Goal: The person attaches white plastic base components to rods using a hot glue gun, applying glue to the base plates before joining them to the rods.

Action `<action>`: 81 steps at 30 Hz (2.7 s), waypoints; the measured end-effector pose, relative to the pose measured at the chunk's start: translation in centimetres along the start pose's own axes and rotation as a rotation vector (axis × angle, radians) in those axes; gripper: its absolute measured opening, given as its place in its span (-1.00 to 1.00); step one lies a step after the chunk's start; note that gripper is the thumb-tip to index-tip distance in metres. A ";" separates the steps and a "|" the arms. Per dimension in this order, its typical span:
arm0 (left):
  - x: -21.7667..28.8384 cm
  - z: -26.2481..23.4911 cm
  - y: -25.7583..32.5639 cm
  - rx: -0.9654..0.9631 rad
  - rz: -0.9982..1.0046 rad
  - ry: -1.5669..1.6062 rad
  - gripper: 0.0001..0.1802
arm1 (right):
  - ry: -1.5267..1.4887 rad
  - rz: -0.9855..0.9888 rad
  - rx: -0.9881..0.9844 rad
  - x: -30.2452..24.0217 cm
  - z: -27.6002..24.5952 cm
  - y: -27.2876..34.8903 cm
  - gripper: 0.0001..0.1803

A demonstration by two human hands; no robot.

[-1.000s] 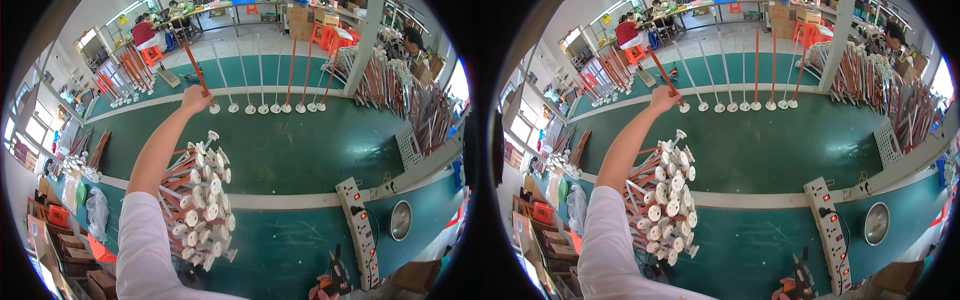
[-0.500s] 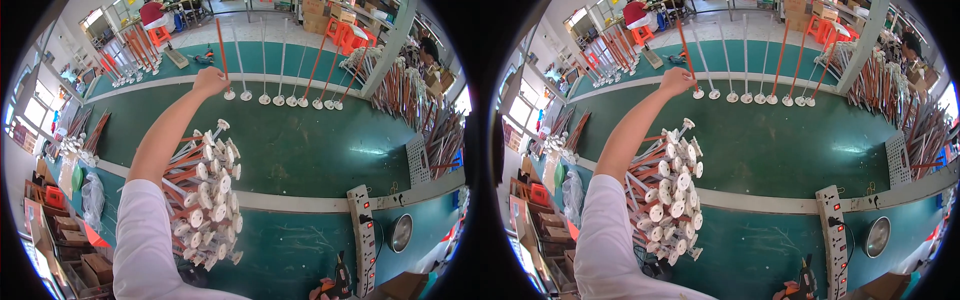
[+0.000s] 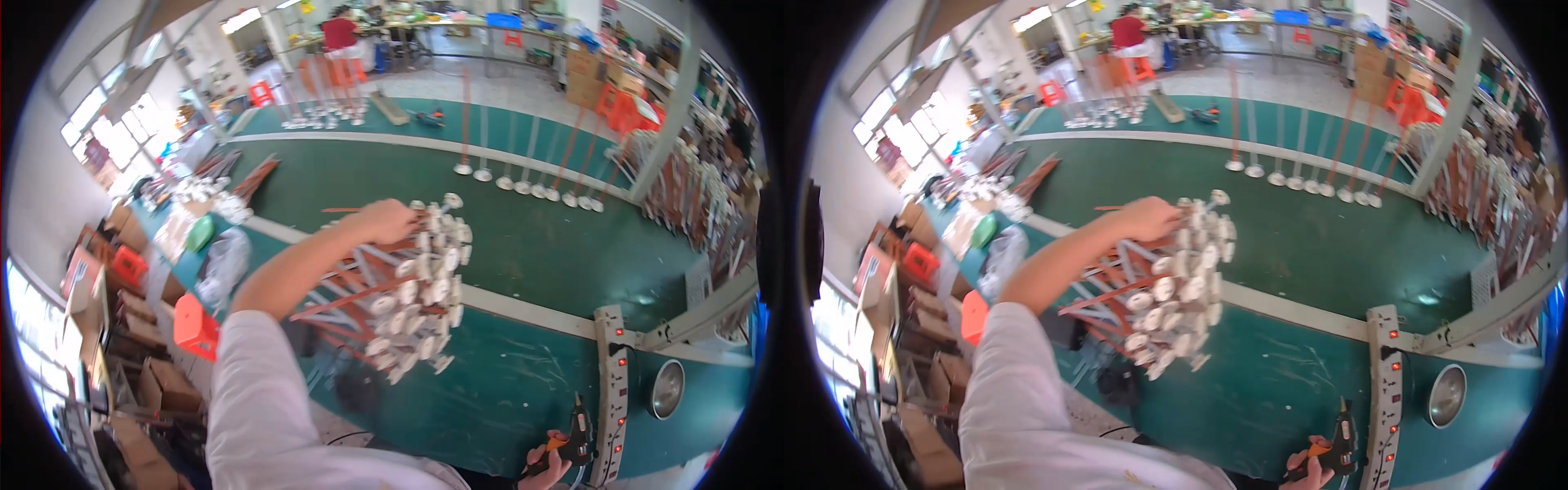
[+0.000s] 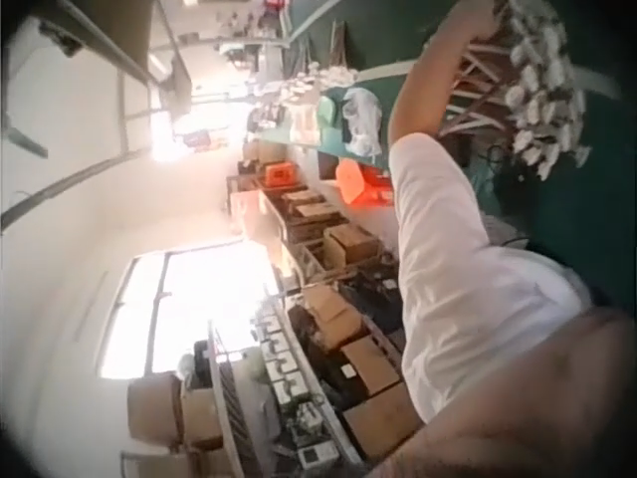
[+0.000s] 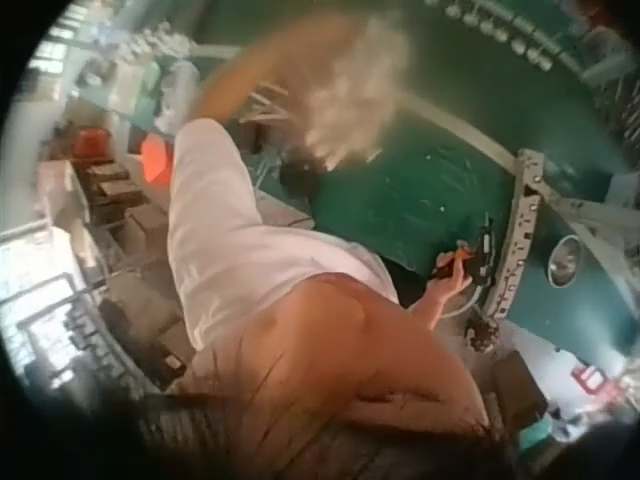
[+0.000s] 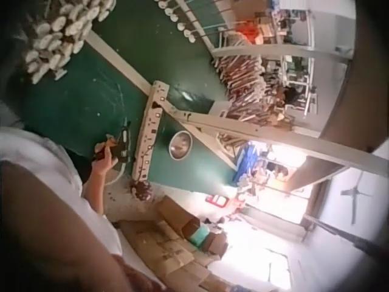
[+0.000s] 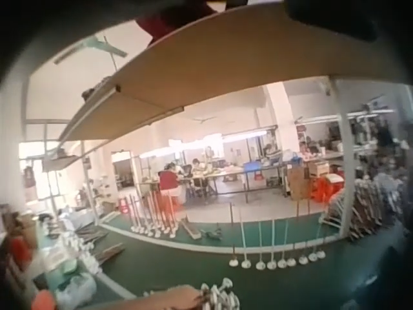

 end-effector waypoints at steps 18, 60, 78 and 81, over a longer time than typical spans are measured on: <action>2.7 -0.3 5.2 0.140 -0.078 -0.285 -0.81 | 0.003 -0.084 0.112 0.8 -0.8 -0.6 -0.75; 9.8 0.2 20.2 0.807 -0.475 2.241 -0.82 | -0.136 -0.079 -0.058 0.0 -0.4 -0.4 -0.74; 28.6 6.2 25.9 0.514 -0.049 1.076 -0.73 | 0.221 -0.028 -0.349 1.4 1.8 9.7 -0.69; 29.2 8.0 26.0 0.531 0.008 1.046 -0.82 | 0.329 -0.063 -0.329 2.4 1.8 11.5 -0.76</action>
Point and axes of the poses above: each hand's wrist, its own y-axis away from the middle knuckle, its own z-axis out of the palm, x = y × z, the point moved 4 cm from there along -y, towards the middle knuckle
